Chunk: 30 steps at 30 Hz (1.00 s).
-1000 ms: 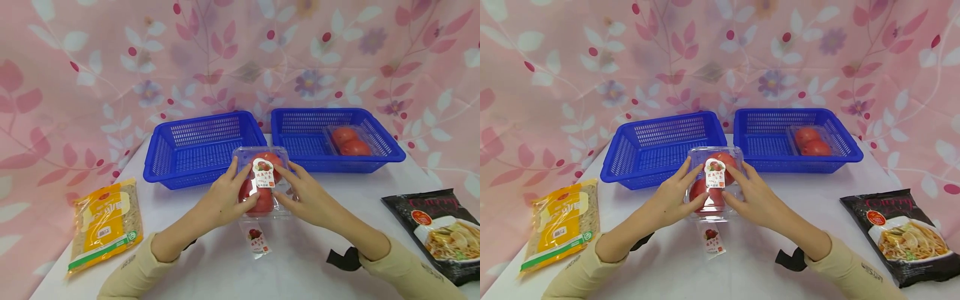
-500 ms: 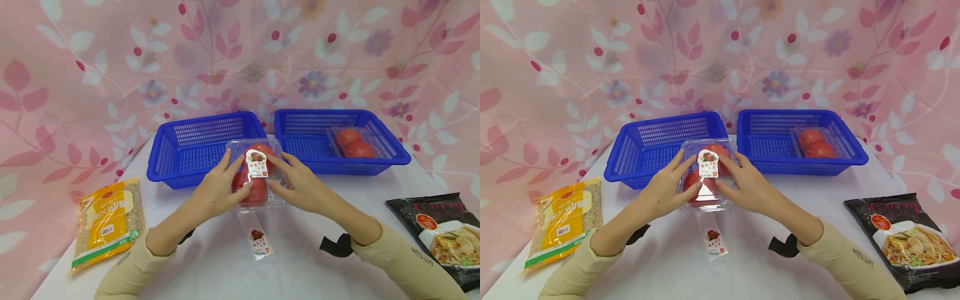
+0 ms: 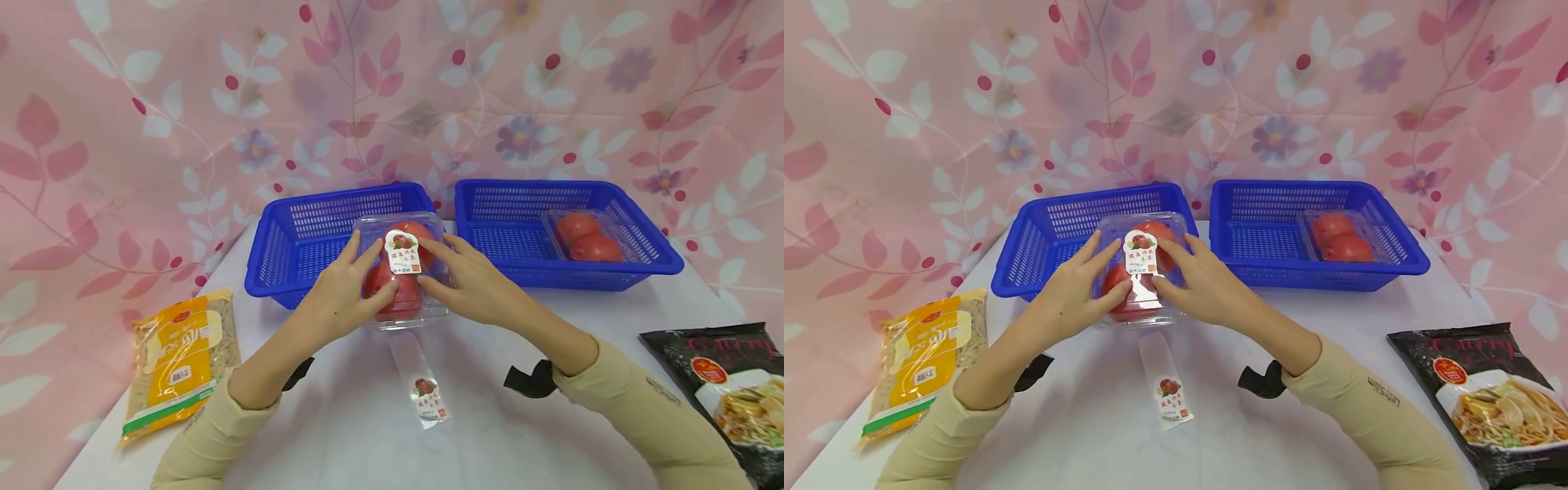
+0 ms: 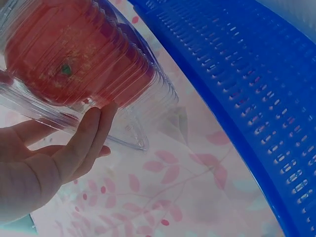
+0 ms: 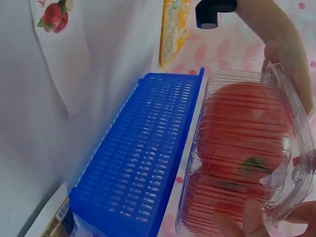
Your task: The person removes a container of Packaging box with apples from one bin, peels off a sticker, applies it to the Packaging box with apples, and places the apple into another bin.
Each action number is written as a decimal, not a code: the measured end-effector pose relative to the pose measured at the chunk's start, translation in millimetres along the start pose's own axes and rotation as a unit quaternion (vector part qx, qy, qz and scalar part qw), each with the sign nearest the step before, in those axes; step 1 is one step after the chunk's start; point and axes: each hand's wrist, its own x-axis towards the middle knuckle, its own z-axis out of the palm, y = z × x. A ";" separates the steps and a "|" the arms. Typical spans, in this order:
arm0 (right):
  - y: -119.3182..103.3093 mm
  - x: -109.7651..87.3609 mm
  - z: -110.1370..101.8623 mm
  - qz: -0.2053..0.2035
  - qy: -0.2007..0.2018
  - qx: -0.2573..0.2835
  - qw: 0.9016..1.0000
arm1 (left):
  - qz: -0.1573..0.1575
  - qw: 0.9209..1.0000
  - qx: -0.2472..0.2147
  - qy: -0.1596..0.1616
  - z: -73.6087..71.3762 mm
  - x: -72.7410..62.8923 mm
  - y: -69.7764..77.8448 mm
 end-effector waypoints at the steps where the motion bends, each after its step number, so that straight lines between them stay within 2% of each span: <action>1: -1.0 3.2 0.5 -0.002 0.000 0.001 1.000 | -0.002 1.000 0.003 0.005 -1.3 0.5 -1.0; 7: -5.8 22.1 5.1 -0.015 -0.002 0.010 1.000 | -0.015 0.999 0.011 0.029 -6.4 4.5 -9.1; 13: -8.7 41.2 7.3 -0.028 -0.005 0.004 1.000 | -0.036 0.999 0.009 0.030 -11.7 10.2 -17.7; 20: -12.8 64.5 11.3 -0.012 -0.011 0.000 1.000 | -0.070 0.997 0.010 0.022 -18.4 20.3 -29.3; 30: -20.7 96.4 22.0 -0.022 -0.017 0.003 1.000 | -0.101 0.994 0.001 0.049 -24.5 32.3 -53.0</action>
